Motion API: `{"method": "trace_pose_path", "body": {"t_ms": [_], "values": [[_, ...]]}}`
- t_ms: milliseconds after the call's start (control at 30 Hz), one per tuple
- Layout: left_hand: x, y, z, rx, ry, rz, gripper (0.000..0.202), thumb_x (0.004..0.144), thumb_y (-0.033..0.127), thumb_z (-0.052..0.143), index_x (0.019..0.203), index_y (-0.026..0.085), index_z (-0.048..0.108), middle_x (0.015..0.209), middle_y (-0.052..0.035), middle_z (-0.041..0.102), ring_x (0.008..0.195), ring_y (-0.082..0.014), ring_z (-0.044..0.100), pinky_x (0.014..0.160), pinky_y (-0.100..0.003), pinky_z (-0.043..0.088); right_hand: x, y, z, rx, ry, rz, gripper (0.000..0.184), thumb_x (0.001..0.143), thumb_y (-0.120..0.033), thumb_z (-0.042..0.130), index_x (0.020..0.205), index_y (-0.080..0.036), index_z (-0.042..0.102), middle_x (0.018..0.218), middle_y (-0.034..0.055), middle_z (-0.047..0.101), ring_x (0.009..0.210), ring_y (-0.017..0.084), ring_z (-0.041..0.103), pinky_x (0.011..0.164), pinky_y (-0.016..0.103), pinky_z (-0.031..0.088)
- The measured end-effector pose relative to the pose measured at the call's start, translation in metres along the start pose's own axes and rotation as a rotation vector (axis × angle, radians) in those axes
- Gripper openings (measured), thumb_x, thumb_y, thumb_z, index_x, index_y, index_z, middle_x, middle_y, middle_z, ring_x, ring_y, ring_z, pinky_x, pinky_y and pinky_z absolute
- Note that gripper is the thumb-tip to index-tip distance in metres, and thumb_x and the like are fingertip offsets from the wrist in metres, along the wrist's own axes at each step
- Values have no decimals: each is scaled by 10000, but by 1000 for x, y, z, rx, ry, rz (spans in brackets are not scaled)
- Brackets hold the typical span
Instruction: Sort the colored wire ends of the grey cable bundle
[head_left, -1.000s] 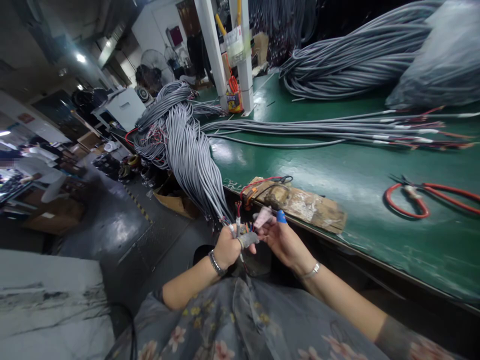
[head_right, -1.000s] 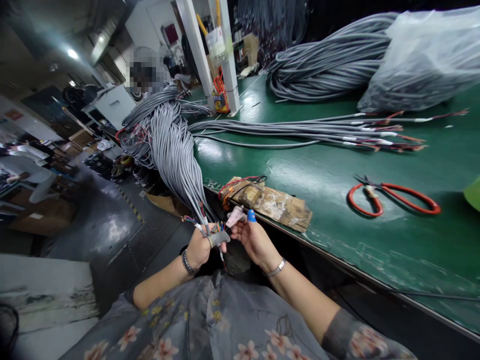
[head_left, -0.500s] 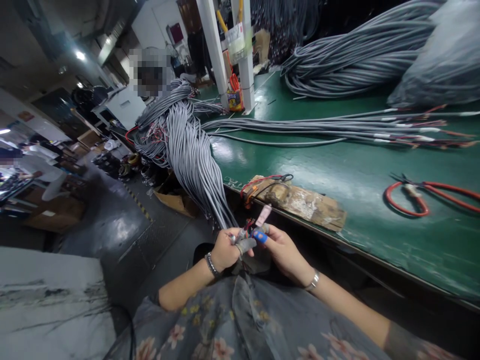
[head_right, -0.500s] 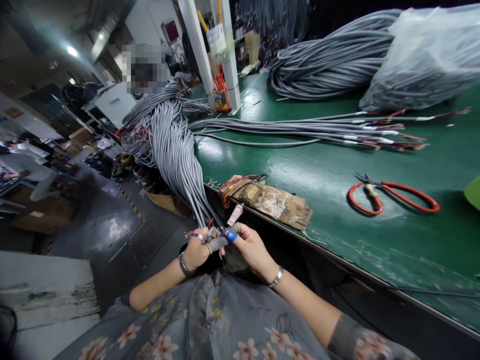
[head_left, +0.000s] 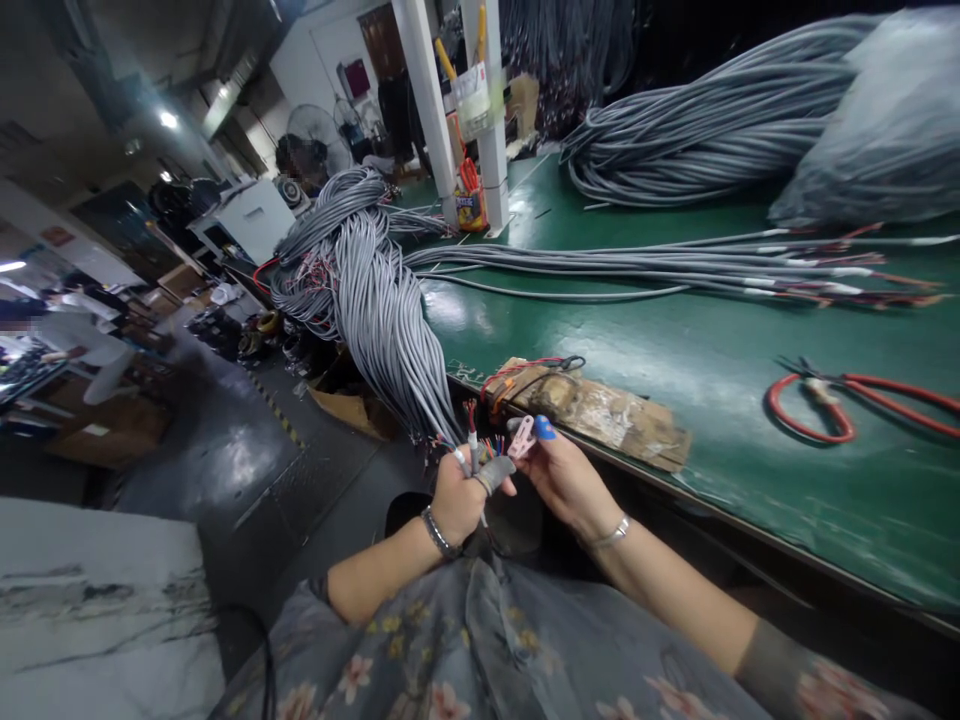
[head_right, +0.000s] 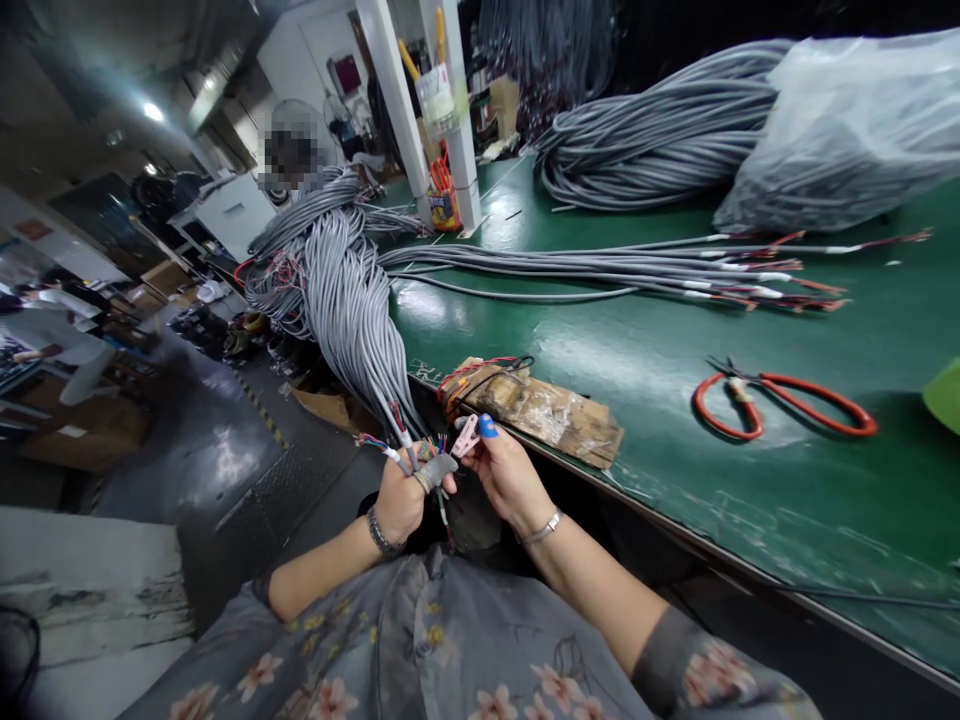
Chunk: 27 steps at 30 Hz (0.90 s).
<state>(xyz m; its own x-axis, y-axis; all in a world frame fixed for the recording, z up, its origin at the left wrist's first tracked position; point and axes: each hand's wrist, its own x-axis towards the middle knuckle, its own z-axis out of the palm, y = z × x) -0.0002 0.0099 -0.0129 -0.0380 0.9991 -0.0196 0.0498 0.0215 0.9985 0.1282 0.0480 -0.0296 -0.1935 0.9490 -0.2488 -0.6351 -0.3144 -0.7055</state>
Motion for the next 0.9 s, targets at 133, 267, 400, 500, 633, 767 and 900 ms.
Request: {"method": "trace_pose_path", "body": {"t_ms": [133, 267, 400, 500, 633, 767, 900], "values": [[0, 1, 0, -4, 10, -6, 362, 743, 428, 697, 532, 144, 616, 499, -12, 595, 504, -103, 499, 565, -243, 398, -3, 8, -2, -199, 83, -262, 550, 678, -745, 590, 601, -201, 622, 558, 4, 591, 541, 141, 498, 550, 283, 443], [-1, 3, -1, -42, -23, 0, 358, 742, 417, 702, 526, 144, 616, 501, -13, 596, 516, -106, 510, 573, -245, 397, -5, 12, -6, -235, 11, -239, 559, 691, -762, 553, 627, -212, 626, 565, 6, 598, 539, 153, 513, 553, 299, 459], [0, 0, -2, -28, -56, -8, 354, 739, 424, 704, 541, 140, 632, 526, -18, 612, 509, -105, 511, 567, -248, 398, 0, 11, -6, 39, -145, 31, 546, 585, -703, 709, 807, -204, 705, 693, 28, 688, 611, 182, 595, 576, 318, 512], [-1, -2, -3, 9, -55, -2, 365, 741, 434, 700, 535, 142, 627, 511, -18, 605, 503, -107, 509, 567, -250, 400, 5, 11, -8, 135, -139, 90, 480, 560, -620, 784, 808, -214, 720, 719, 16, 711, 642, 177, 624, 624, 313, 541], [-2, 0, -5, 39, -85, 3, 379, 755, 434, 685, 520, 146, 614, 503, -22, 603, 503, -113, 509, 576, -255, 407, 7, 13, -8, 188, -90, 58, 398, 589, -568, 797, 767, -220, 720, 709, 6, 717, 621, 157, 627, 659, 296, 548], [-4, 2, -7, 47, -95, 10, 373, 759, 430, 684, 527, 146, 618, 501, -23, 604, 491, -109, 493, 560, -253, 397, 5, 16, -7, 217, -88, 79, 439, 560, -621, 781, 754, -234, 710, 705, -8, 710, 636, 144, 630, 626, 267, 533], [-7, -1, -13, 52, -104, 1, 380, 759, 442, 689, 536, 141, 623, 498, -21, 601, 486, -106, 495, 540, -246, 389, 0, 14, -15, 188, -163, 117, 520, 609, -708, 686, 806, -229, 713, 732, 5, 701, 670, 141, 624, 629, 257, 523]]}}
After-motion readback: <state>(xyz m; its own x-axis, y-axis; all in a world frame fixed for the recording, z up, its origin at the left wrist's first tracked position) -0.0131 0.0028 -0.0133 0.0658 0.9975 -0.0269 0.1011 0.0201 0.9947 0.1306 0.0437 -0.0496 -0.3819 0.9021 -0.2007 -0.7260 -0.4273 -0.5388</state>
